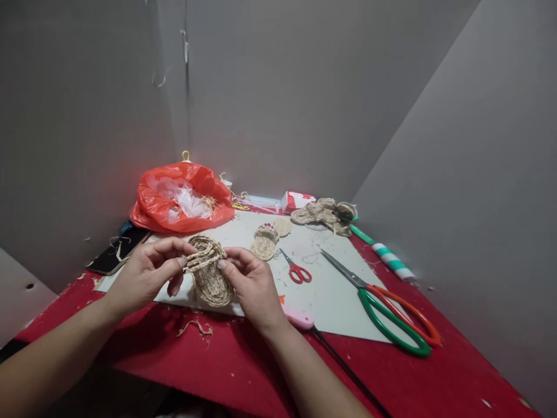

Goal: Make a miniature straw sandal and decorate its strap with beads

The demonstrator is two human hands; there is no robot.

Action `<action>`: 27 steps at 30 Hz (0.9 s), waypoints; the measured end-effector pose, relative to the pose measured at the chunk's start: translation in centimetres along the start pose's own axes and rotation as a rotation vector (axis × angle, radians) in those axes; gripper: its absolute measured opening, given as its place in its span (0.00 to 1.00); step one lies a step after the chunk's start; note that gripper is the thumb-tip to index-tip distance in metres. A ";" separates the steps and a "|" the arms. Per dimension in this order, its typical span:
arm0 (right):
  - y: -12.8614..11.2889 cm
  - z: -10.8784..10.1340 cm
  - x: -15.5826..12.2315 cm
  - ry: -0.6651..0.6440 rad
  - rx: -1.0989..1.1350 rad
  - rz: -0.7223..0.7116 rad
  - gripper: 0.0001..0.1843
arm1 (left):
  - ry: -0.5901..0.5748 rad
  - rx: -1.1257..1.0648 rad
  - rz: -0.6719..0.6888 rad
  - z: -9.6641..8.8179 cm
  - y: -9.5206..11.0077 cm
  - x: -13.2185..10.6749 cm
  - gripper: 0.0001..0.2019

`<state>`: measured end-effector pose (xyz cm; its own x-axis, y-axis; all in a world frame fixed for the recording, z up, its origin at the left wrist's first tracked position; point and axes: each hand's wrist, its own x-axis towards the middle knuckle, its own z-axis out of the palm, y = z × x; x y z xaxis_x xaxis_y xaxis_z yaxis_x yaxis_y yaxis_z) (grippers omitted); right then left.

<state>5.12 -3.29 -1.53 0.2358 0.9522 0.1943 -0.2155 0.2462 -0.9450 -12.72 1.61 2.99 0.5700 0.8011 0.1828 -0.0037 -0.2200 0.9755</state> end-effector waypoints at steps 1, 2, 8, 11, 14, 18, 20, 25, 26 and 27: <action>0.0 0.0 0.0 0.003 -0.004 -0.001 0.12 | 0.002 -0.004 0.003 0.0 0.1 0.0 0.06; 0.0 0.0 0.0 0.007 -0.007 -0.003 0.12 | -0.002 -0.006 0.005 0.1 0.1 -0.1 0.06; 0.2 -0.1 0.0 0.021 -0.018 -0.017 0.10 | -0.050 0.020 -0.021 0.0 0.1 -0.2 0.11; 0.2 -0.1 0.0 0.022 -0.023 -0.022 0.11 | -0.042 0.045 -0.059 0.0 0.0 -0.1 0.11; 0.1 -0.1 0.0 0.020 -0.023 -0.027 0.10 | -0.017 0.063 -0.106 0.1 0.2 -0.2 0.09; 0.4 -0.3 0.1 0.024 -0.016 -0.035 0.10 | 0.005 0.128 -0.130 0.0 0.3 -0.5 0.10; 0.6 -0.4 0.1 0.028 -0.013 -0.039 0.10 | -0.005 0.158 -0.128 0.0 0.3 -0.6 0.10; 0.5 -0.3 0.1 0.032 -0.023 -0.048 0.10 | -0.066 0.121 -0.118 -0.3 0.2 -0.3 0.06; 0.4 -0.2 0.0 0.031 -0.027 -0.048 0.10 | -0.089 0.101 -0.120 -0.4 0.2 -0.3 0.06; 0.3 -0.2 0.0 0.030 -0.031 -0.048 0.10 | -0.111 0.082 -0.124 -0.4 0.1 -0.3 0.07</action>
<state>5.22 -3.21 -1.89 0.2739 0.9332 0.2324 -0.1742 0.2858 -0.9423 -13.22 1.61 3.11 0.6493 0.7593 0.0430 0.1365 -0.1720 0.9756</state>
